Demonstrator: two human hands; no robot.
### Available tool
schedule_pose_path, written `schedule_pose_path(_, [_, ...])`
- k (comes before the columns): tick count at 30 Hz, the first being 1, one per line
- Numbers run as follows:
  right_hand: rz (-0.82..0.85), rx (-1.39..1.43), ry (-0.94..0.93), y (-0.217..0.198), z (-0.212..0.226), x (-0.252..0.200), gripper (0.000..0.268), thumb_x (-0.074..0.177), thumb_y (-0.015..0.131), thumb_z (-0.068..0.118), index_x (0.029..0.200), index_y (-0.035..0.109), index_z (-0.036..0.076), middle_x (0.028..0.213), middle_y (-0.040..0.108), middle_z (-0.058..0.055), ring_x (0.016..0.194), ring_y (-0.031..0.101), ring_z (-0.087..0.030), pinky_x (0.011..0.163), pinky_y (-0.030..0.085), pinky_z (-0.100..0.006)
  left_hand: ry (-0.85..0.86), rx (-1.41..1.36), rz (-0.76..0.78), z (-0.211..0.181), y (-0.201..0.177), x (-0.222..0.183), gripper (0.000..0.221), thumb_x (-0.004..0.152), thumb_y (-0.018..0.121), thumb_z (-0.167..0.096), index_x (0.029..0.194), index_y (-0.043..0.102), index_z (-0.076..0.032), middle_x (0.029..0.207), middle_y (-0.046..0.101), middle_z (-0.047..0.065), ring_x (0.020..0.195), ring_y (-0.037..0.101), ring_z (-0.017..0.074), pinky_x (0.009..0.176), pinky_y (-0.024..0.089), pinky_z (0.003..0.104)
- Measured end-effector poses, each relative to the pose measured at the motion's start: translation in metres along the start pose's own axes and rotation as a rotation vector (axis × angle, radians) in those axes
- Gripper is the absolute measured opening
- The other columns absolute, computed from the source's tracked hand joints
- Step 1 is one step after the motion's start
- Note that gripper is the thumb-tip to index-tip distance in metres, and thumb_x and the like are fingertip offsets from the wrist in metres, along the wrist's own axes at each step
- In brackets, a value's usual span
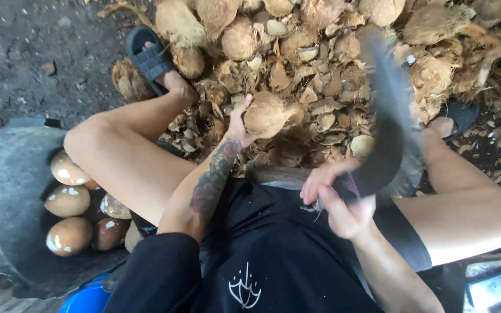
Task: Peeling the outer husk of coconuts using a machete and placing the finished product into a collection bucket.
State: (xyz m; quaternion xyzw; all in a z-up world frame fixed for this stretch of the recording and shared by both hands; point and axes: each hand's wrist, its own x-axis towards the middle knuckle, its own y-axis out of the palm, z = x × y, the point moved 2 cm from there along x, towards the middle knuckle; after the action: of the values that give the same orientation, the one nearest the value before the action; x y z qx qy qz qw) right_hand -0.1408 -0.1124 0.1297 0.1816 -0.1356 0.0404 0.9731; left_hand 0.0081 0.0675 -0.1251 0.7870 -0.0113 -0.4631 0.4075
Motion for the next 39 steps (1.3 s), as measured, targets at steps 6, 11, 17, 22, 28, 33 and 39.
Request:
schedule_pose_path(6, [0.044,-0.519,0.009,-0.035,-0.069,-0.033,0.018,0.089,0.062,0.016,0.073,0.070,0.015,0.071,0.074,-0.004,0.065,0.070,-0.027,0.073,0.054,-0.035,0.025,-0.019,-0.070,-0.009,0.018,-0.006,0.081,0.075,0.086,-0.061,0.138,0.071,-0.011,0.138,0.070,0.021,0.132,0.064,0.0455,0.115,0.046,0.067])
schedule_pose_path(11, [0.087,-0.697,0.815,-0.013,-0.076,-0.024,0.004,0.080,0.060,0.002,0.077,0.062,0.003,0.040,0.057,-0.014,0.042,0.067,-0.027,0.053,0.053,-0.037,0.068,-0.047,-0.054,-0.021,0.035,-0.018,0.079,0.077,0.086,-0.055,0.137,0.070,-0.007,0.136,0.070,0.023,0.127,0.066,0.0470,0.109,0.051,0.069])
schedule_pose_path(17, [0.117,-0.560,-0.094,0.006,-0.020,-0.004,0.015,0.080,0.062,0.001,0.078,0.071,0.013,0.066,0.076,-0.004,0.056,0.074,-0.024,0.057,0.057,-0.026,0.051,-0.045,-0.084,-0.015,0.022,-0.002,0.086,0.075,0.087,-0.060,0.142,0.066,-0.009,0.141,0.067,0.025,0.133,0.061,0.0482,0.113,0.047,0.070])
schedule_pose_path(22, [0.032,-1.018,0.410,-0.060,-0.135,-0.054,0.014,0.083,0.070,0.009,0.095,0.070,0.001,0.075,0.073,-0.023,0.075,0.075,-0.041,0.070,0.055,-0.048,0.074,-0.017,-0.050,-0.015,0.023,-0.009,0.076,0.077,0.085,-0.056,0.134,0.070,-0.008,0.132,0.072,0.021,0.122,0.069,0.0433,0.107,0.054,0.064])
schedule_pose_path(28, [0.037,-0.730,0.435,-0.016,-0.070,-0.021,0.006,0.083,0.059,0.001,0.082,0.063,0.005,0.048,0.063,-0.010,0.041,0.067,-0.024,0.047,0.052,-0.032,0.057,0.015,-0.053,-0.012,0.019,-0.002,0.082,0.078,0.084,-0.058,0.140,0.068,-0.007,0.137,0.070,0.023,0.130,0.064,0.0468,0.111,0.050,0.066])
schedule_pose_path(33, [0.099,-0.629,-0.084,-0.029,-0.080,-0.034,0.010,0.079,0.067,0.009,0.083,0.067,0.018,0.086,0.080,0.005,0.068,0.076,-0.018,0.067,0.060,-0.027,0.046,0.037,-0.056,-0.027,0.037,-0.015,0.093,0.075,0.085,-0.062,0.147,0.062,-0.008,0.148,0.063,0.025,0.137,0.059,0.0462,0.117,0.046,0.065])
schedule_pose_path(39, [0.003,-0.964,0.834,-0.042,-0.117,-0.039,0.014,0.080,0.065,0.017,0.083,0.069,0.004,0.075,0.072,-0.023,0.087,0.076,-0.044,0.076,0.056,-0.054,0.085,0.103,-0.031,-0.024,0.037,-0.006,0.091,0.078,0.086,-0.057,0.149,0.060,-0.005,0.148,0.062,0.024,0.137,0.059,0.0451,0.114,0.047,0.064])
